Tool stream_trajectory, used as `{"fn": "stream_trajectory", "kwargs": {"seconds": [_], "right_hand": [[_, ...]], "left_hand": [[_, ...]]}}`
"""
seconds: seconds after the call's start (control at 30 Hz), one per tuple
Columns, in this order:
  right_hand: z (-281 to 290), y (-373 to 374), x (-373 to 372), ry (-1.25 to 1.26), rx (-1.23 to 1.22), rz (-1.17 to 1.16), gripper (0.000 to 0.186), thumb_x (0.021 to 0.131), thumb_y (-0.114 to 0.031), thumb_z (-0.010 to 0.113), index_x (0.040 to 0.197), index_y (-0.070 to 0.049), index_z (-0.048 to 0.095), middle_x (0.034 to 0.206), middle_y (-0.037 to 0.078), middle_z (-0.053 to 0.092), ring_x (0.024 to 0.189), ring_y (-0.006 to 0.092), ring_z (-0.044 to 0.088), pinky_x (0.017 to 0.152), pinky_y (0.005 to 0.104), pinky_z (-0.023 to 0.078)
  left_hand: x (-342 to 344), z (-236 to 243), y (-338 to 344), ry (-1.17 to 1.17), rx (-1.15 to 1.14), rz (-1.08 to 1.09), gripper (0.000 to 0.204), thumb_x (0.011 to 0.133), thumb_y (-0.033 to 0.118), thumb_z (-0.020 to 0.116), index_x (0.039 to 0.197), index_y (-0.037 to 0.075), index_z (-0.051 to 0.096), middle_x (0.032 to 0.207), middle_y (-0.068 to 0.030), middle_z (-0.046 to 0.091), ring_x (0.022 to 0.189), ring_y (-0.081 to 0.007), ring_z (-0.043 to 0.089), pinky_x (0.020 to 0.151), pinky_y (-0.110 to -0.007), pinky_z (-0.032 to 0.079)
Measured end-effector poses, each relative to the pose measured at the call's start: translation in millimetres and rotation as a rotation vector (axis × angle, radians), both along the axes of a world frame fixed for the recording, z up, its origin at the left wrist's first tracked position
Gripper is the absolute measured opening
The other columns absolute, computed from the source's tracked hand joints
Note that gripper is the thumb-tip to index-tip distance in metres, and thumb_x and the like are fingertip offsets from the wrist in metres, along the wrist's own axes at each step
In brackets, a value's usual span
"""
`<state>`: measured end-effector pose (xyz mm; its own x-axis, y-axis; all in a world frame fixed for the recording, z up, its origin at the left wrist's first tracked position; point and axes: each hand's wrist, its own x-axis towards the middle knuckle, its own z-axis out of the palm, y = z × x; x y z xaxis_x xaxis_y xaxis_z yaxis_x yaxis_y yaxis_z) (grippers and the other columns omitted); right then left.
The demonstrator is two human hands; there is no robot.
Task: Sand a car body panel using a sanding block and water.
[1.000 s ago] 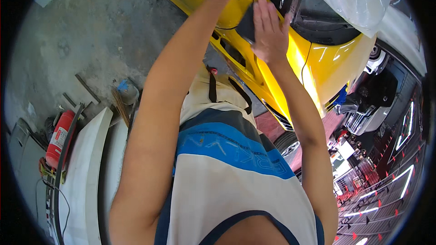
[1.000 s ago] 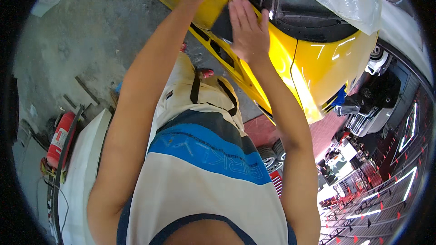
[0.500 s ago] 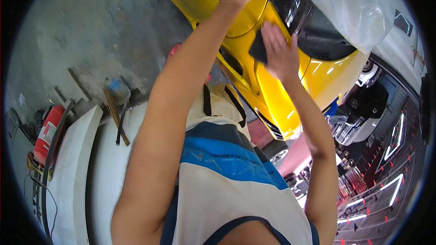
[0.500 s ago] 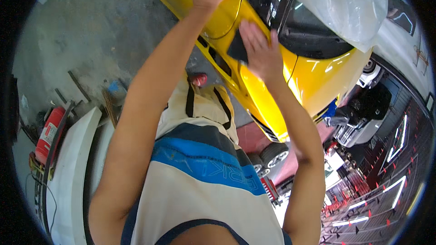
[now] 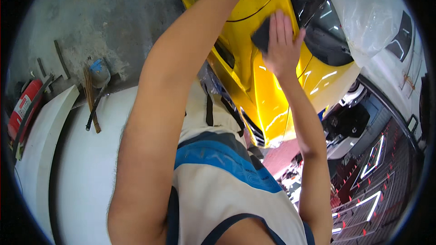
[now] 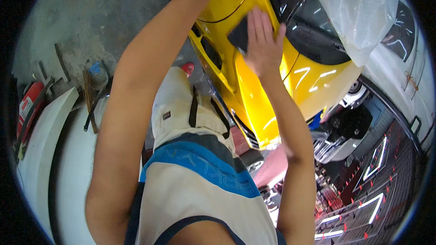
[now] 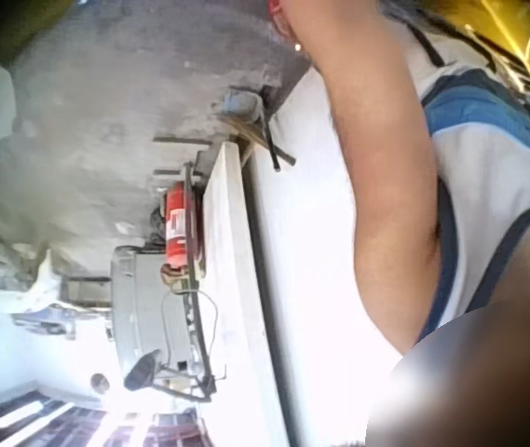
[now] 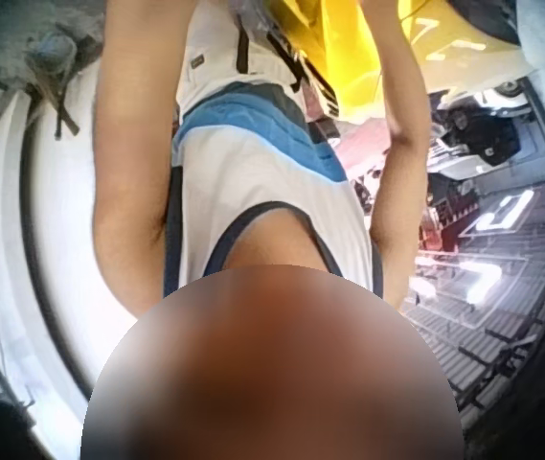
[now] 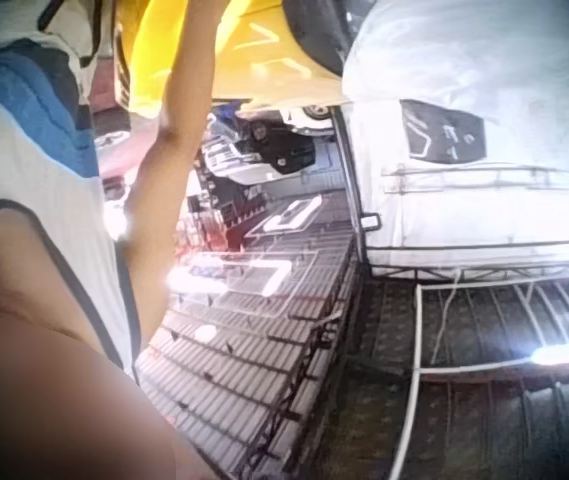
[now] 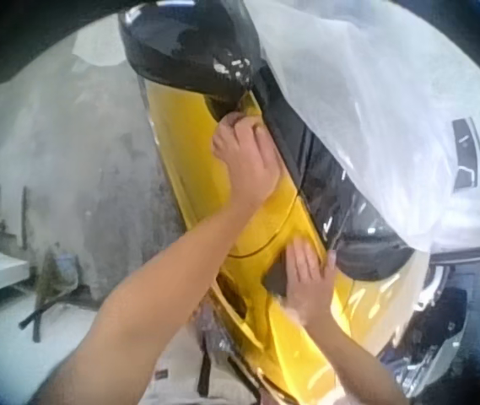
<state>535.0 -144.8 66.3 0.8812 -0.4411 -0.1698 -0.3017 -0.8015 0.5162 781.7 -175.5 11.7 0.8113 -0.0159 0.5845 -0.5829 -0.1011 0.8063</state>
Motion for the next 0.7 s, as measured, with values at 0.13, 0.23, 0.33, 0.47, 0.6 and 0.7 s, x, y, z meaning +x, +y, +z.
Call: {"fn": "stream_trajectory", "kwargs": {"seconds": [0.13, 0.23, 0.33, 0.47, 0.6, 0.7], "right_hand": [[8.5, 36.0, -142.5, 0.000, 0.388, -0.141, 0.105, 0.067, -0.015, 0.076, 0.158, 0.002, 0.029, 0.168, 0.021, 0.025, 0.156, 0.0377, 0.023, 0.124, 0.0632, 0.011], [25.7, 73.9, -158.0, -0.656, 0.682, -0.277, 0.054, 0.098, -0.013, 0.056, 0.146, 0.009, 0.045, 0.153, 0.027, 0.046, 0.146, 0.0444, 0.040, 0.121, 0.0516, 0.029], [35.7, 110.0, -128.1, -0.887, 0.784, -0.704, 0.045, 0.111, -0.025, 0.038, 0.136, 0.009, 0.054, 0.137, 0.021, 0.059, 0.128, 0.0364, 0.056, 0.111, 0.0428, 0.040], [27.8, 138.3, -73.2, -1.491, 1.344, -0.915, 0.042, 0.110, -0.036, 0.051, 0.126, 0.000, 0.060, 0.121, 0.014, 0.067, 0.105, 0.0204, 0.068, 0.094, 0.0385, 0.055], [10.9, 153.2, -67.2, -1.256, 1.223, -1.250, 0.039, 0.104, -0.039, 0.062, 0.114, -0.001, 0.065, 0.089, 0.009, 0.073, 0.082, 0.0162, 0.070, 0.071, 0.0308, 0.057], [6.2, 152.5, -73.7, -1.051, 1.260, -1.091, 0.037, 0.104, -0.036, 0.062, 0.117, -0.001, 0.064, 0.097, 0.009, 0.073, 0.084, 0.0163, 0.070, 0.071, 0.0316, 0.057]], "left_hand": [[-27.3, -19.5, 60.0, 0.028, 0.098, -0.028, 0.025, 0.096, 0.014, 0.057, 0.116, 0.000, 0.062, 0.121, -0.0252, 0.061, 0.118, -0.0447, 0.054, 0.104, -0.054, 0.039], [-110.8, -37.8, 135.3, 0.392, 0.031, -0.308, 0.006, 0.094, 0.005, 0.066, 0.096, 0.002, 0.062, 0.088, -0.0086, 0.059, 0.082, -0.0218, 0.059, 0.075, -0.033, 0.048], [-213.9, -23.5, 206.9, 0.891, -0.029, -0.594, 0.008, 0.096, 0.008, 0.069, 0.094, 0.001, 0.065, 0.087, -0.0018, 0.062, 0.078, -0.0108, 0.056, 0.071, -0.027, 0.046], [-295.4, 6.8, 245.8, 1.424, -0.463, -0.949, 0.026, 0.093, 0.016, 0.077, 0.113, 0.004, 0.065, 0.106, -0.0041, 0.068, 0.099, -0.0128, 0.066, 0.087, -0.029, 0.053], [-294.8, -18.9, 255.6, 1.842, -0.913, -1.312, 0.055, 0.105, 0.042, 0.059, 0.148, 0.010, 0.045, 0.137, -0.0108, 0.060, 0.126, -0.0216, 0.060, 0.106, -0.039, 0.048], [-274.9, -23.6, 256.5, 1.728, -0.636, -1.239, 0.058, 0.108, 0.047, 0.047, 0.152, 0.010, 0.041, 0.143, -0.0120, 0.058, 0.131, -0.0233, 0.057, 0.107, -0.040, 0.048]]}}
